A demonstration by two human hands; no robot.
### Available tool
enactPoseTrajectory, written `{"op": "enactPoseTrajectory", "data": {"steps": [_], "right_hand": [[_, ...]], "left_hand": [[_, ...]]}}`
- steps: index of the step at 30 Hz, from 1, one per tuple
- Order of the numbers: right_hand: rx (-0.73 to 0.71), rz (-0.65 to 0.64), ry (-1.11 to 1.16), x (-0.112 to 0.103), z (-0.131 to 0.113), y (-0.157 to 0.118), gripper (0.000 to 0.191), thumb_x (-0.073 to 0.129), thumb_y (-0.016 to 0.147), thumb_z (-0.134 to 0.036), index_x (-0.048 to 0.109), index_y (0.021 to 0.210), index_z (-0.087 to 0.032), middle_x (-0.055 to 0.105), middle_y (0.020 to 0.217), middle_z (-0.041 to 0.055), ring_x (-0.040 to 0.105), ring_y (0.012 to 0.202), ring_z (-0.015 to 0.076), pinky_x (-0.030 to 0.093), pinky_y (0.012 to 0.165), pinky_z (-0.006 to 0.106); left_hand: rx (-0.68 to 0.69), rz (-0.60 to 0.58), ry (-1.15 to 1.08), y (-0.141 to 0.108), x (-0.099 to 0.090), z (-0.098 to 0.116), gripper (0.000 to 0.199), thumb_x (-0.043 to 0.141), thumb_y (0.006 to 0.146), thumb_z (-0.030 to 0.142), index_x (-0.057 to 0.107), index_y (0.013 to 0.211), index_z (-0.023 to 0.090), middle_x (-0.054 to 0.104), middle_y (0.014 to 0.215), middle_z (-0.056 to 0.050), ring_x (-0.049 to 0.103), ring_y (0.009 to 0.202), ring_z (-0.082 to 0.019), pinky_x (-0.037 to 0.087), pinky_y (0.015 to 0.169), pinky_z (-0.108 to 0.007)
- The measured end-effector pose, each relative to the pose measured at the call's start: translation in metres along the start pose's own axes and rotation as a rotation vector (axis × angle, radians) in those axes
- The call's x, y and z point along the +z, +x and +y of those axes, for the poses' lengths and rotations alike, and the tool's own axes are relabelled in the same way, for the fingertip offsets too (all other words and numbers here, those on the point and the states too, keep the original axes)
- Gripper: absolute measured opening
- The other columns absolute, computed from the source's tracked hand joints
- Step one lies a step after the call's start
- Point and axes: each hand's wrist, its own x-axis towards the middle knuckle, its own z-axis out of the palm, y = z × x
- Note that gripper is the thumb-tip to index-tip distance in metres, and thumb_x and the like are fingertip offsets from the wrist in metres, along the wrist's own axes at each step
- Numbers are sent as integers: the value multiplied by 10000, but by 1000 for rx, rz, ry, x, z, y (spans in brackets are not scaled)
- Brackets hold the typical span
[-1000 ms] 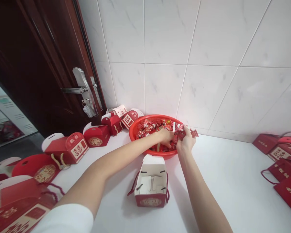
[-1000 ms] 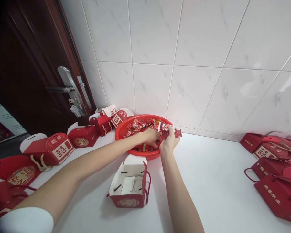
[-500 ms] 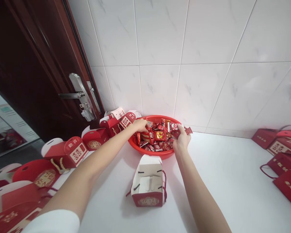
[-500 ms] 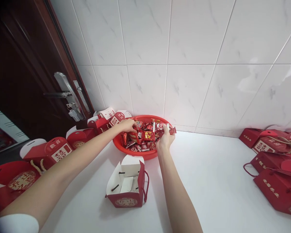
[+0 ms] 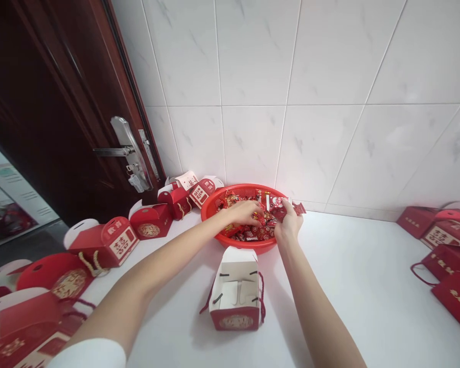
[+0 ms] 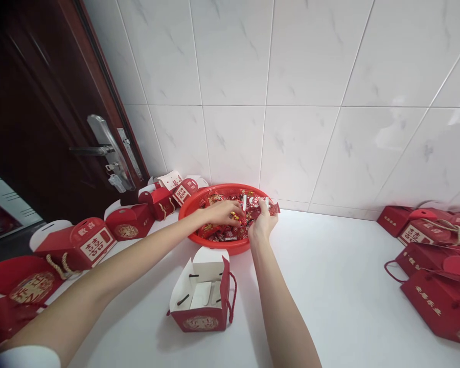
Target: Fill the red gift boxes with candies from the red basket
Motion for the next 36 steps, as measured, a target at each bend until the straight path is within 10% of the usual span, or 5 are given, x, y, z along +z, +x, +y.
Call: {"op": "enactPoseTrajectory", "data": {"steps": [7, 15, 28, 36], "right_hand": [[-3, -18, -25, -3, 1, 3, 314, 794, 558, -152, 568, 774, -182, 652, 673, -53, 644, 603, 129, 542, 544, 230], [2, -49, -39, -3, 0, 4, 294, 789, 564, -163, 567, 755, -184, 662, 696, -40, 675, 659, 155, 586, 602, 273], [8, -17, -17, 0, 0, 4, 298, 765, 574, -142, 570, 795, -186, 671, 707, -43, 669, 649, 144, 567, 575, 247], [1, -35, -33, 1, 0, 3, 312, 789, 573, -166, 556, 779, -190, 656, 687, -47, 657, 620, 142, 561, 556, 251]], "left_hand": [[86, -263, 186, 30, 20, 40, 326, 749, 731, 236, 733, 1057, 254, 715, 1177, -93, 691, 1003, -289, 529, 840, -350], [-271, -156, 189, 21, -7, -5, 402, 744, 706, 204, 722, 1094, 306, 759, 1060, -65, 701, 1004, -314, 534, 850, -394], [-442, 50, 159, 12, -6, -37, 499, 694, 828, 313, 603, 1319, 314, 648, 1318, -58, 618, 1175, -286, 495, 895, -325], [-60, 16, 127, 20, 8, -22, 420, 690, 856, 332, 647, 1274, 345, 547, 1414, -26, 651, 1117, -249, 501, 899, -312]]}}
